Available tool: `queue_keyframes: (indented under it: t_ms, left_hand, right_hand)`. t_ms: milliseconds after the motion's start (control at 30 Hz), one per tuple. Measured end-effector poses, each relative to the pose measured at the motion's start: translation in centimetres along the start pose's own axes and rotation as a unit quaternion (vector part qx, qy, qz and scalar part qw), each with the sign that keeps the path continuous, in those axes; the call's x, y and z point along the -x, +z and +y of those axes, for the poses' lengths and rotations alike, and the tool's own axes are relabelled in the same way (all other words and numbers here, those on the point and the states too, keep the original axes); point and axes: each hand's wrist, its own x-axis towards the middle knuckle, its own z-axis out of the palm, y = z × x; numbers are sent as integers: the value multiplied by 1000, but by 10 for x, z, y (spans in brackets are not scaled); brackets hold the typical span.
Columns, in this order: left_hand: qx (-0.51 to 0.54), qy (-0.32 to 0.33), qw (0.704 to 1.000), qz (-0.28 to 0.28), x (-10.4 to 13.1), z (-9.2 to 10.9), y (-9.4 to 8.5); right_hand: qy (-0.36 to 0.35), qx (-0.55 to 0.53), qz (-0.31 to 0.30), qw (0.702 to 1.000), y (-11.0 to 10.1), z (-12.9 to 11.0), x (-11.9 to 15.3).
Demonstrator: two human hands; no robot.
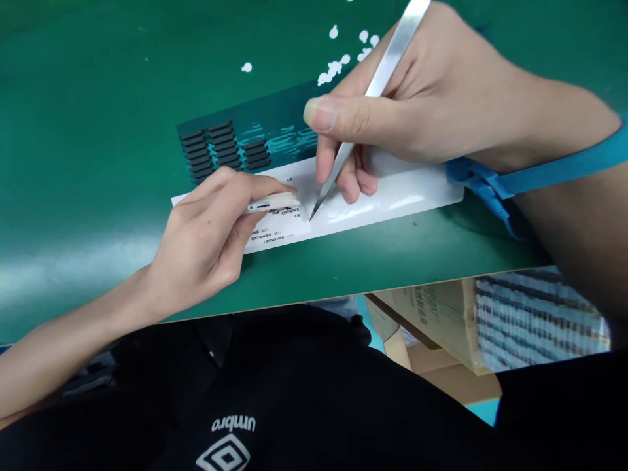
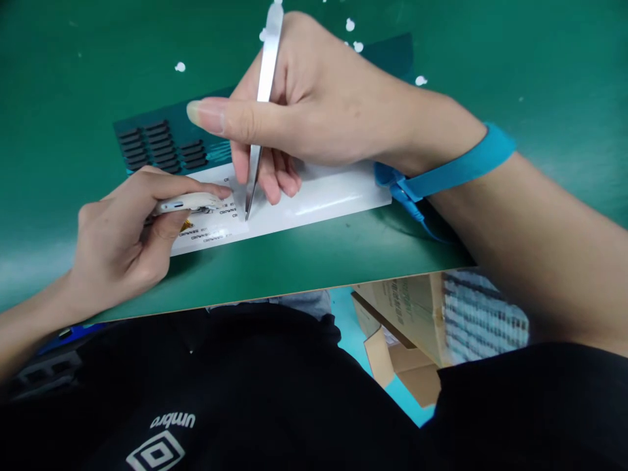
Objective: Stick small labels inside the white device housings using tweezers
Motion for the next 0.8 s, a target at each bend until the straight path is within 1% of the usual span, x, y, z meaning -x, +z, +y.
queue_keyframes:
  t_ms: [200,467,633,700,800]
  left_hand:
    - [5,-25,1000,-6,-1,2,-1]
    - [-5,-12,1000,-15,-2,2,-1]
    - [-4,-9,1000,-19,-2,2,-2]
    - [-3,-4,1000,-19,-2,2,-3]
    - [-2,-5,1000,-20,-2,2,-2]
  right_hand:
    - [-20,3,3,1000,3,-2,-4]
    - [5,55,39,998,9,-9,0]
    - [25,25,62,997,11,-11,1]
    - [33,35,68,997,12,-11,0]
    - [19,51,61,997,10,-11,0]
